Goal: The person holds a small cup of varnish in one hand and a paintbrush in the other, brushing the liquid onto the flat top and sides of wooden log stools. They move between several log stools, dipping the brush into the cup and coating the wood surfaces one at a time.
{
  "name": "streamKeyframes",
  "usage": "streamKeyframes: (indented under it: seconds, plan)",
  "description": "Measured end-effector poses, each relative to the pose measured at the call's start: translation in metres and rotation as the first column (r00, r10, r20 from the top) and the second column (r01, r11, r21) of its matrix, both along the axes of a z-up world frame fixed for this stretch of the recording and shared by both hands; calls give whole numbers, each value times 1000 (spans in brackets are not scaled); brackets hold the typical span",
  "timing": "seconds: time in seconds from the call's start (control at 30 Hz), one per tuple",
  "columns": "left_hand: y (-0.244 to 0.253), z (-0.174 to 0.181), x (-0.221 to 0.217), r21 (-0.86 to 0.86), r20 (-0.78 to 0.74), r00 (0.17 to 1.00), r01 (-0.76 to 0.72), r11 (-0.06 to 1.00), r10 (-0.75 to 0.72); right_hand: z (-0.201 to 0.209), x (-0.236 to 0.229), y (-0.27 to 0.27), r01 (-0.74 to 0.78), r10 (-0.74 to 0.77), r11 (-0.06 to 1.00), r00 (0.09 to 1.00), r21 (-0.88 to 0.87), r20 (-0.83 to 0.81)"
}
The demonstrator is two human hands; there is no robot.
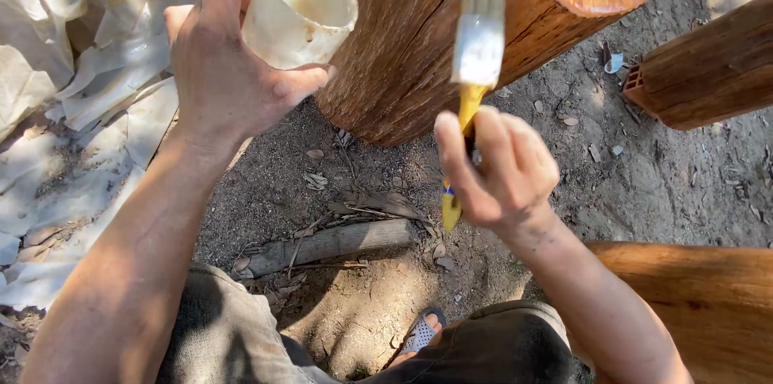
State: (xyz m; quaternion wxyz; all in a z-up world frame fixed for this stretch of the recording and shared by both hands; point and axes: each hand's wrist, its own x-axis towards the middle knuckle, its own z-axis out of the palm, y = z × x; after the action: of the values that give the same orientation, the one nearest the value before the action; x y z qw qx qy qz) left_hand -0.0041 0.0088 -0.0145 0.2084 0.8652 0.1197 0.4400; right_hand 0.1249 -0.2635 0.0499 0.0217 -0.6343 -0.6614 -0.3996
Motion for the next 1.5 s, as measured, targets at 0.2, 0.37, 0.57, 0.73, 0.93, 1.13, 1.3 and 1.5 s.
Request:
streamKeyframes:
  seconds: [0.2, 0.37, 0.57, 0.73, 0.93, 1.13, 1.3, 1.5]
  plan:
    - [-2, 4, 1, 9, 31, 999, 35, 999, -35, -24, 4, -5, 126, -121, 991, 989, -54, 88]
    - [-2, -4, 3, 9, 9, 999, 47, 999, -47, -19, 7, -17, 12, -16, 999, 994, 38, 104]
    - [-3, -2, 4, -3, 5, 999, 50, 999, -50, -21, 1, -21, 152, -150, 987, 988, -57, 43]
    - [-7, -1, 6, -7, -11, 997, 73, 997, -73, 2, 2, -21, 110, -120, 987, 989, 117, 86]
    - [-5, -9, 11, 57, -1, 991, 135, 989, -135, -87, 27, -36, 83, -76, 984, 996, -158, 49]
    - [-8, -12, 15, 121, -14, 989, 150, 981, -149, -47, 41, -64, -117, 69, 987, 922, -106, -381]
    - [-3, -29, 19, 51, -50, 981, 192, 980, -190, 0, 86, -99, -116, 216, 960, 885, 256, -412]
    - [-7, -29, 18, 12, -73, 980, 187, 982, -185, -10, 94, -118, -68, 176, 947, 927, 313, -330]
